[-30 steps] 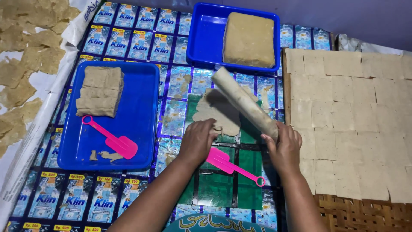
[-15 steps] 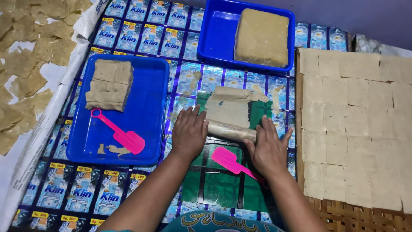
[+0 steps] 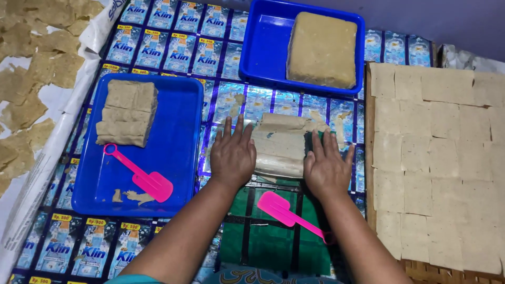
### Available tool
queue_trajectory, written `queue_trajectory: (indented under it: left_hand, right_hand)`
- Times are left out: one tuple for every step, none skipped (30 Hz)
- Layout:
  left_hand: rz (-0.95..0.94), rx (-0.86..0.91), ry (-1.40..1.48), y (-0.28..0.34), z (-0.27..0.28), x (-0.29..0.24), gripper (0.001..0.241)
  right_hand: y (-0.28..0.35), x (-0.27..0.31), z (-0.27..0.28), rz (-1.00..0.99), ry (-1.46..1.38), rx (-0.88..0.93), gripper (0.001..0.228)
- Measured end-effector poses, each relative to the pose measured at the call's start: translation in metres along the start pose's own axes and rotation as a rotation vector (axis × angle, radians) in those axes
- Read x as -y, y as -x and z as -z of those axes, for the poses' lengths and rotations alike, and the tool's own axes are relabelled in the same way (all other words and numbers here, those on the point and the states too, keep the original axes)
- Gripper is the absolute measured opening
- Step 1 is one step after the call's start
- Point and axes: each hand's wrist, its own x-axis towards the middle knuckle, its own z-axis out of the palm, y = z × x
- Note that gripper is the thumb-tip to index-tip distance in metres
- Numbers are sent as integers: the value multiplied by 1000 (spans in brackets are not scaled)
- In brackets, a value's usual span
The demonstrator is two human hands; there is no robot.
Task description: Flattening dough with a rolling pin, cutting it into small squares using a scraper, and placing them on a drying tray.
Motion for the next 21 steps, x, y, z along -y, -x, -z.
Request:
queue_trajectory:
  left_hand:
    - [-1, 2, 1, -8, 2, -1, 50]
    - [23, 43, 17, -16, 4, -1, 52]
    - [51, 87, 32, -20, 6, -1, 54]
    - [54, 93, 32, -21, 7, -2, 54]
    - [60, 86, 31, -25, 9, -2, 56]
    - [65, 79, 31, -28, 10, -4, 58]
    - [65, 81, 31, -25, 5, -2, 58]
    - [62, 76, 21, -22, 1, 0, 58]
    - [59, 68, 12, -21, -4, 2, 58]
    - [58, 67, 13, -15, -9, 4, 58]
    - [35, 35, 12, -9, -14, 6, 57]
    - [12, 3, 11, -2, -19, 9, 56]
    - [11, 3, 13, 4, -24, 10, 56]
    - [-5, -25, 0, 10, -28, 11, 54]
    - [-22, -57, -15, 15, -31, 14, 51]
    - [-22, -60, -14, 21, -31, 15, 51]
    - [-29, -72, -19, 27, -32, 16, 51]
    - [-36, -84, -24, 34, -33, 16, 50]
    - [-36, -87, -24, 41, -30, 16, 50]
    - [-44, -96, -32, 48, -28, 16, 50]
    - [-51, -108, -41, 55, -25, 15, 50]
  right_hand:
    - [-9, -1, 1, -2, 0, 2, 59]
    - [-17, -2, 3, -1, 1, 23, 60]
    - [-23, -2, 4, 2, 1, 49, 62]
    - [-26, 1, 7, 2, 0, 55, 62]
    - [-31, 3, 11, -5, -31, 54, 61]
    - [-35, 6, 16, -11, -62, 52, 60]
    - [-34, 3, 12, -13, -63, 54, 60]
    - [-34, 1, 8, -2, -37, 74, 60]
    - [-34, -2, 4, 9, -10, 92, 61]
    - [-28, -4, 1, 8, -9, 91, 61]
    - [-21, -6, -3, 37, 7, 86, 61]
    - [-14, -8, -6, 67, 22, 80, 61]
    - [-7, -8, -7, 65, 24, 80, 61]
    - [0, -8, -7, 87, 36, 41, 59]
    - [5, -7, -8, 110, 47, -2, 58]
    - [9, -8, -9, 111, 48, -6, 58]
    - [13, -9, -11, 127, 47, -35, 58]
    - [18, -10, -13, 143, 47, -63, 59]
    - [24, -9, -10, 144, 48, -66, 59]
    - [31, -7, -7, 158, 52, -61, 60]
    - [36, -6, -4, 174, 57, -58, 61]
